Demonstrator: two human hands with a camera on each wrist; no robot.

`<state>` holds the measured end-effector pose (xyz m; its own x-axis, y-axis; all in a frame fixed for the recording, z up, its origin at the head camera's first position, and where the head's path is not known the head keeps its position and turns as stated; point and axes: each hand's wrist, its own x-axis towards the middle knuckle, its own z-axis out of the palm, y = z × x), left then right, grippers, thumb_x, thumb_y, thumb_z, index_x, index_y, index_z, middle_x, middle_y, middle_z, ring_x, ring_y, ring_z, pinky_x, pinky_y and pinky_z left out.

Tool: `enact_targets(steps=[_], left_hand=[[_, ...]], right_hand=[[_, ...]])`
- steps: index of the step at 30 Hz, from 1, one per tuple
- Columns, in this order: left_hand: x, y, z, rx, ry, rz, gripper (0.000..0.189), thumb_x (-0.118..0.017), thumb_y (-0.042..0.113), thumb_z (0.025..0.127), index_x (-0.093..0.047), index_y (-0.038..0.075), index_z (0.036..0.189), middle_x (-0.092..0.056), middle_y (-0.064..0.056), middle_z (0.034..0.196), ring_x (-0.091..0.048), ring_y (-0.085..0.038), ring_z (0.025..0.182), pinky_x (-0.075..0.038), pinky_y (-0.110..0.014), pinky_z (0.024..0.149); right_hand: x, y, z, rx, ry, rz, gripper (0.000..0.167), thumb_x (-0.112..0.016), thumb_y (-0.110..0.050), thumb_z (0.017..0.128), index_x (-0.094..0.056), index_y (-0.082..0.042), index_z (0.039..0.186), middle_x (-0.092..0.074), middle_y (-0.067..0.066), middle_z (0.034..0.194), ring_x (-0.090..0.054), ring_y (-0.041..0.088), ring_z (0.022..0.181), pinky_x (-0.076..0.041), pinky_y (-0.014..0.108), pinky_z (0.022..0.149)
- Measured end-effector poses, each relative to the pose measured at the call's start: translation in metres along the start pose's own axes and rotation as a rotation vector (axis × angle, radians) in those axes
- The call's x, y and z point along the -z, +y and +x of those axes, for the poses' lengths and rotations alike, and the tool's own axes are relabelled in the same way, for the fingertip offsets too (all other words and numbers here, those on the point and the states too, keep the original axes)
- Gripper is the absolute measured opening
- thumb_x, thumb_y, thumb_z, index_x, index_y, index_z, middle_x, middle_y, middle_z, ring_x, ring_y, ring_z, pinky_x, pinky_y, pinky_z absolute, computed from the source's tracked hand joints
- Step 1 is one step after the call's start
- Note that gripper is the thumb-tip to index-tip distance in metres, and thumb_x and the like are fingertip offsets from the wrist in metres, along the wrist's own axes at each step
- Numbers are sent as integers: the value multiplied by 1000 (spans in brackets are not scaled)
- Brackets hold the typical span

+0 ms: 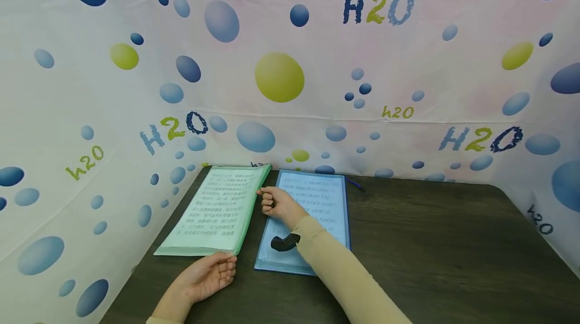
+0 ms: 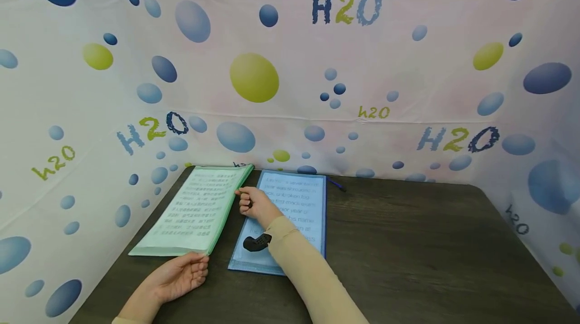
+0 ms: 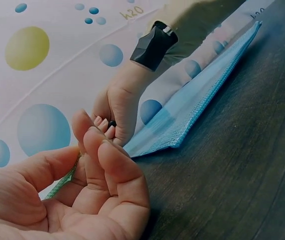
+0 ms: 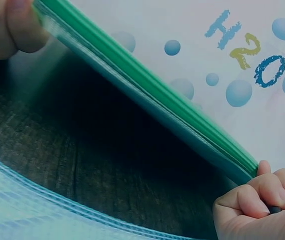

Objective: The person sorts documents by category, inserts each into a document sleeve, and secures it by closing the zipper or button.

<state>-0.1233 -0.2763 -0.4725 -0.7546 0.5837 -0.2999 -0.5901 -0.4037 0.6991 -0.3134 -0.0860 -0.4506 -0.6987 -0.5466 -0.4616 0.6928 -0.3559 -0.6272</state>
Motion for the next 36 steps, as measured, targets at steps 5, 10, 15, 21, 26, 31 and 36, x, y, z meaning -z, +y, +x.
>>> enact_targets(steps=[5,10,15,21,26,31,36], left_hand=[[-1,1,-2,-5,-4,0,46,-25,15,107,-70,11,97,-71,6,89,-64,-3,84,-51,-19,79],[-3,1,-2,-7,-12,3,47,-25,15,107,-70,12,97,-71,6,89,-63,-3,83,-51,-18,79],[-3,0,-2,-9,1,19,45,-26,15,107,-70,12,96,-70,7,88,-62,-3,82,-50,-18,79],[-1,-2,2,-17,30,46,41,-29,16,106,-69,13,95,-69,8,88,-62,-2,81,-50,-18,79],[-2,-3,3,-24,45,59,40,-30,16,106,-68,14,95,-69,8,87,-62,-2,81,-50,-18,79],[-3,-4,3,-16,56,73,41,-30,15,105,-69,14,94,-69,9,85,-61,-3,79,-50,-18,77],[-4,-5,1,-15,71,80,39,-32,15,105,-69,12,94,-69,9,85,-61,-2,78,-50,-17,76]], right_hand=[[-4,-6,5,1,0,-10,19,-41,-20,104,-55,-7,99,-29,-9,49,-22,3,42,-18,18,44],[-5,-13,11,16,5,-9,19,-40,-19,104,-53,-6,103,-29,-9,49,-22,4,41,-17,20,43],[-4,-20,15,35,-1,-2,20,-38,-19,105,-52,-5,108,-29,-8,49,-21,5,40,-17,20,42],[-3,-31,19,65,11,-15,24,-36,-21,106,-51,-5,115,-28,-8,50,-22,5,40,-17,21,42],[-1,-39,22,80,19,-16,23,-38,-23,105,-52,-6,113,-29,-7,50,-22,6,40,-18,22,44],[-2,-46,22,79,19,5,22,-39,-22,105,-52,-6,111,-29,-6,51,-20,7,41,-17,22,43],[-3,-52,21,78,-1,3,21,-36,-22,106,-51,-8,108,-28,-7,50,-19,6,41,-17,21,42]])
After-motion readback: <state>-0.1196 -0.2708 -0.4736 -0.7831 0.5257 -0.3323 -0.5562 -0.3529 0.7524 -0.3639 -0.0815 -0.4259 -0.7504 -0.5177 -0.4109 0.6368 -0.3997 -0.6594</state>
